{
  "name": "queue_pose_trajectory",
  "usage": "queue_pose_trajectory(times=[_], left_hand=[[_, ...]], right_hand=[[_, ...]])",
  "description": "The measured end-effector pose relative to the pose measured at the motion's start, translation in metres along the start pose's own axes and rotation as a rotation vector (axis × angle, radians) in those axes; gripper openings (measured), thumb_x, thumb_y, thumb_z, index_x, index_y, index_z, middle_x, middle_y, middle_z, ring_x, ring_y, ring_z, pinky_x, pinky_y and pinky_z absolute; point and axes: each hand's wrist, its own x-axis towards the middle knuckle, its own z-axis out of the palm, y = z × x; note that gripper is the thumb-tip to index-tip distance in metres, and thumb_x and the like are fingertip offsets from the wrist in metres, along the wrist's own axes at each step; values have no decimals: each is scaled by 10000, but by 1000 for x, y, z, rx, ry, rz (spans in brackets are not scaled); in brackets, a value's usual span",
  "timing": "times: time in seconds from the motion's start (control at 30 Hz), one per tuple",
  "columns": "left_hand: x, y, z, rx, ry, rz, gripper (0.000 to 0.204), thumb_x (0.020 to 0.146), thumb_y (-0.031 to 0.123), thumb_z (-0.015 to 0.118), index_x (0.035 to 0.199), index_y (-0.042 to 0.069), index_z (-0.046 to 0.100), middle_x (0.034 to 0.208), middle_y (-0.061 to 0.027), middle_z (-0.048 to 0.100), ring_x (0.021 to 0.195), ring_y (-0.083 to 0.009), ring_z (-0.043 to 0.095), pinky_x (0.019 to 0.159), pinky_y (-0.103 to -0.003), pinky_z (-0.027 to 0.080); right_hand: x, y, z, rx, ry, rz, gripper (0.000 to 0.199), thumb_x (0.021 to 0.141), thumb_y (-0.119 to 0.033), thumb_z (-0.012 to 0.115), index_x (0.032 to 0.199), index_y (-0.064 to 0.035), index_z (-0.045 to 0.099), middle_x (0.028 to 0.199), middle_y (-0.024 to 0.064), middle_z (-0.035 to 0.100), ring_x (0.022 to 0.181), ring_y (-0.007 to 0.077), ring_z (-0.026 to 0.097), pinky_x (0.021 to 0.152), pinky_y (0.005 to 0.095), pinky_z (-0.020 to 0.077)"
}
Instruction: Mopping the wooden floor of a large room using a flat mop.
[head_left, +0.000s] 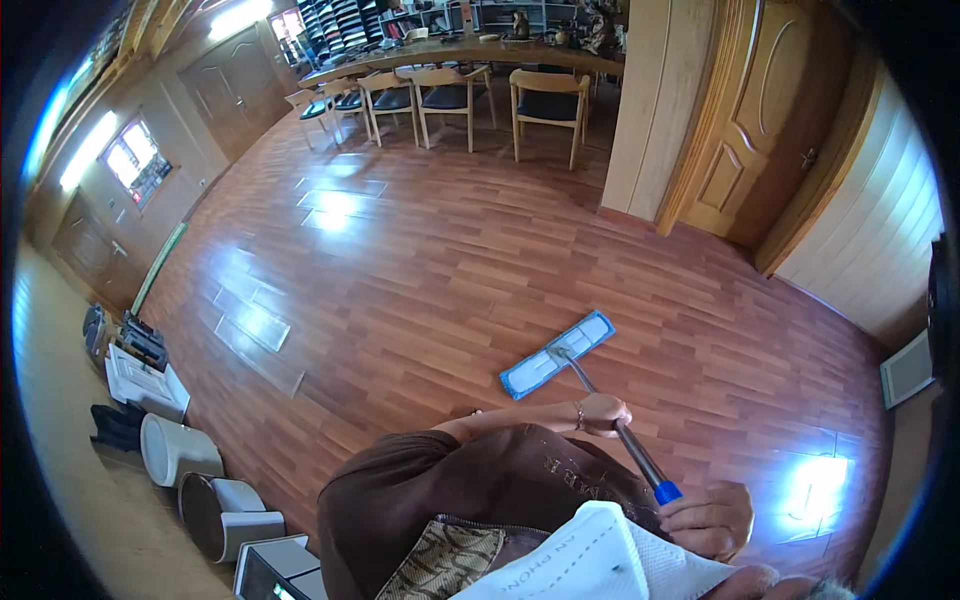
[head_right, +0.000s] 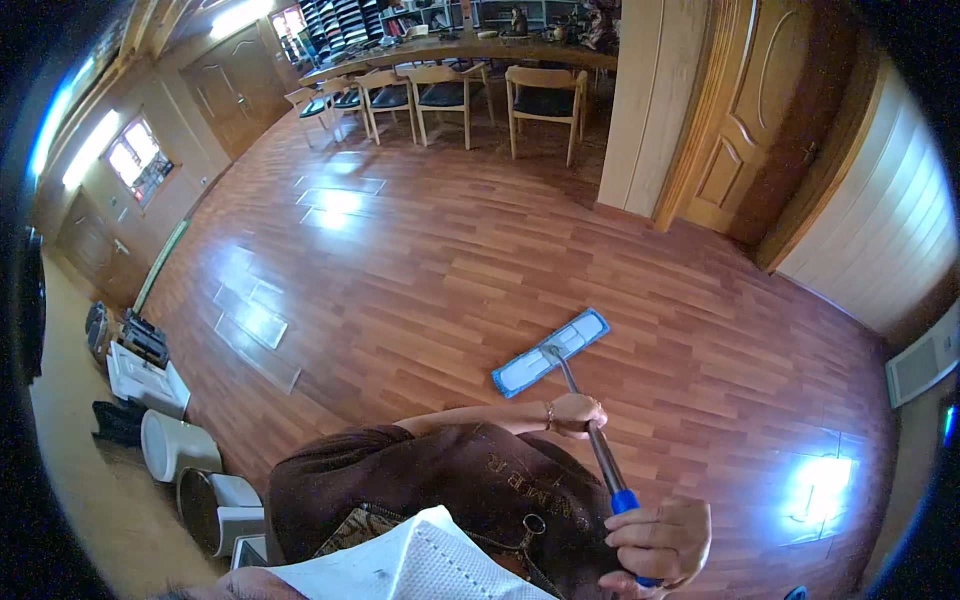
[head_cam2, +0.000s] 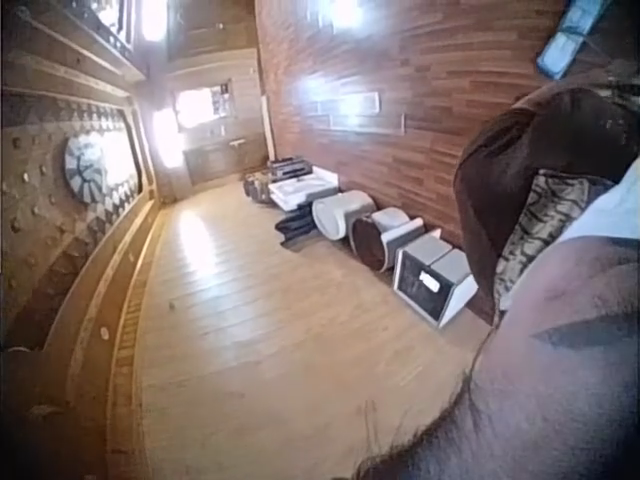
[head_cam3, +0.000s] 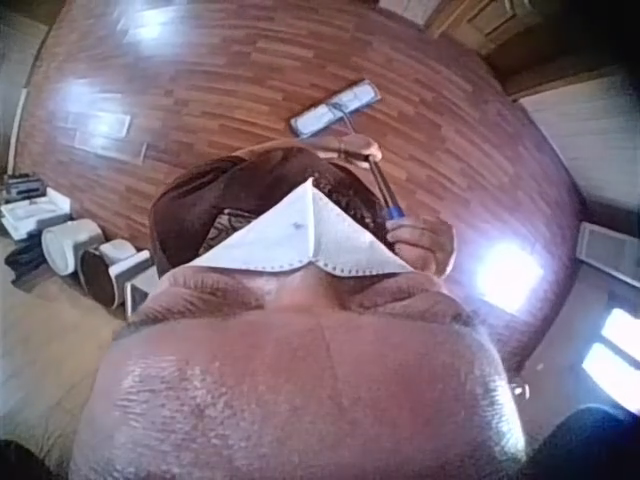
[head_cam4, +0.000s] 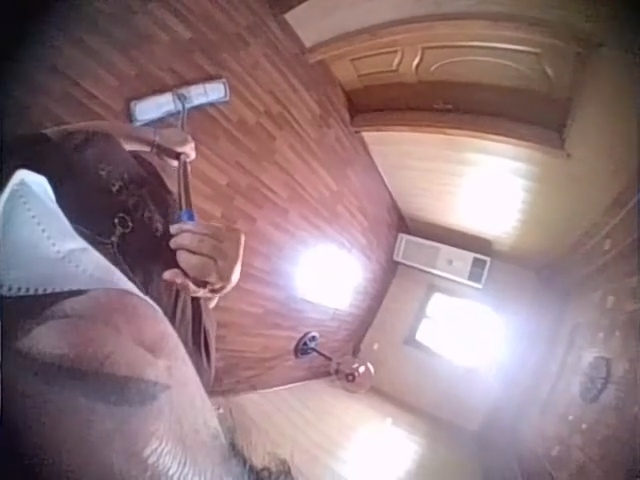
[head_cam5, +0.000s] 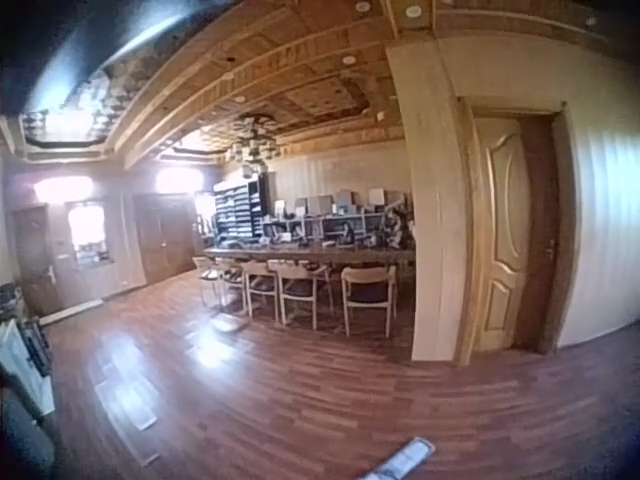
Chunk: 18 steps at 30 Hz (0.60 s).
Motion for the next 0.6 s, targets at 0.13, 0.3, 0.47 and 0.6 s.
queue_pose_trajectory(times=[0.13,0.3,0.47,0.6], left_hand=[[-13,-39,-7,32,59,-52,360,788,329,655,609,87,458,626,-135,522,669,-374,553,600,-470,430],[-73,-107,-22,58,269,-217,391,826,319,641,611,80,418,614,-122,504,661,-356,544,584,-447,423],[-128,-204,-47,118,395,-271,413,796,335,682,579,88,433,612,-119,524,590,-305,545,546,-405,422],[-190,-255,-63,-20,380,-630,351,781,299,690,609,88,469,619,-107,519,606,-263,531,579,-397,435]], right_hand=[[8,26,19,137,35,75,274,718,-283,754,676,-84,570,668,76,646,620,243,677,451,293,463],[16,68,66,151,110,298,231,626,-193,753,779,-94,610,800,86,649,777,286,631,703,398,456],[32,138,120,238,-47,246,166,645,-94,718,761,-117,602,838,47,648,842,270,615,793,420,444],[40,184,175,353,-90,262,140,665,-66,696,756,-100,594,826,54,654,851,255,638,832,416,443]])
